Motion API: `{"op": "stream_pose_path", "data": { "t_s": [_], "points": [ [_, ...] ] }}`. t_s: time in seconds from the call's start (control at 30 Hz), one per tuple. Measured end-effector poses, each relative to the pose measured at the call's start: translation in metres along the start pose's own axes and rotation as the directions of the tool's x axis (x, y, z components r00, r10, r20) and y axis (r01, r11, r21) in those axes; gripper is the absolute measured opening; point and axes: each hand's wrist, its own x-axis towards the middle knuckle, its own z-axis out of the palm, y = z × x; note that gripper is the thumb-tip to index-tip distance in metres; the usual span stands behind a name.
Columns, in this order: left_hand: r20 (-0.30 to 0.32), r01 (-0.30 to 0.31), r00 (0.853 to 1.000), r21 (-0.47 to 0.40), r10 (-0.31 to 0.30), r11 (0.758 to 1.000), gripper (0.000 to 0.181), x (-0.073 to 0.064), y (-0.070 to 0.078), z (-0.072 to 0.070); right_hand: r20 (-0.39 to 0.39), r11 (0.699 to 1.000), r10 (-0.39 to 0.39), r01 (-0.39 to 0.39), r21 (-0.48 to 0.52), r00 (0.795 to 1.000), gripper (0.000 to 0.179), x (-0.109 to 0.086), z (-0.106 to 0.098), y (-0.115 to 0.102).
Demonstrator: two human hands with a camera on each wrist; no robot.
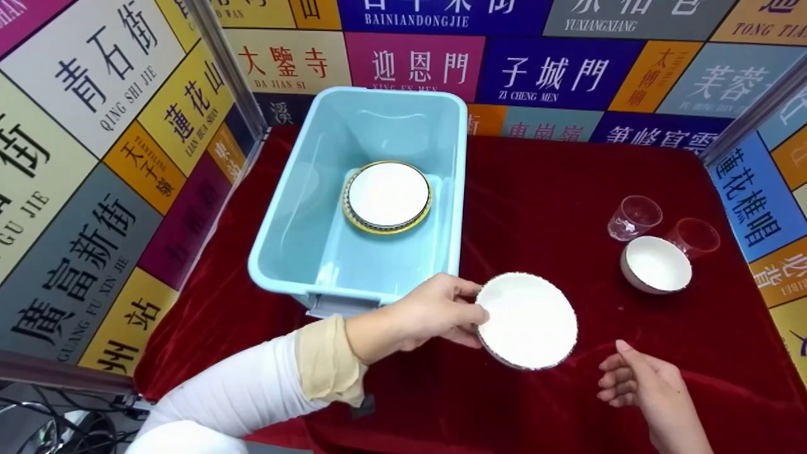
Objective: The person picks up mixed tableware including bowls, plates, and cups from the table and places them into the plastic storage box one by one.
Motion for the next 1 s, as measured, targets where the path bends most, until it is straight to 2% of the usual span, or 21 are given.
{"op": "stream_pose_path", "data": {
  "t_s": [0.33,0.57,1.0],
  "points": [
    [-0.038,0.004,0.999,0.009,-0.004,1.000,0.046,-0.006,0.007,-0.012,0.006,1.000,0.007,-0.007,0.016,1.000,0.058,0.004,-0.003,0.000],
    [-0.044,0.000,0.999,0.007,0.000,1.000,0.053,-0.011,0.017,-0.021,-0.014,0.997,-0.006,0.007,0.075,1.000,0.054,0.009,-0.009,0.001],
    [-0.081,-0.025,0.996,-0.016,0.024,1.000,0.050,-0.018,0.028,-0.037,-0.031,0.993,0.001,0.003,0.116,1.000,0.050,0.020,-0.019,0.008]
  ]
}}
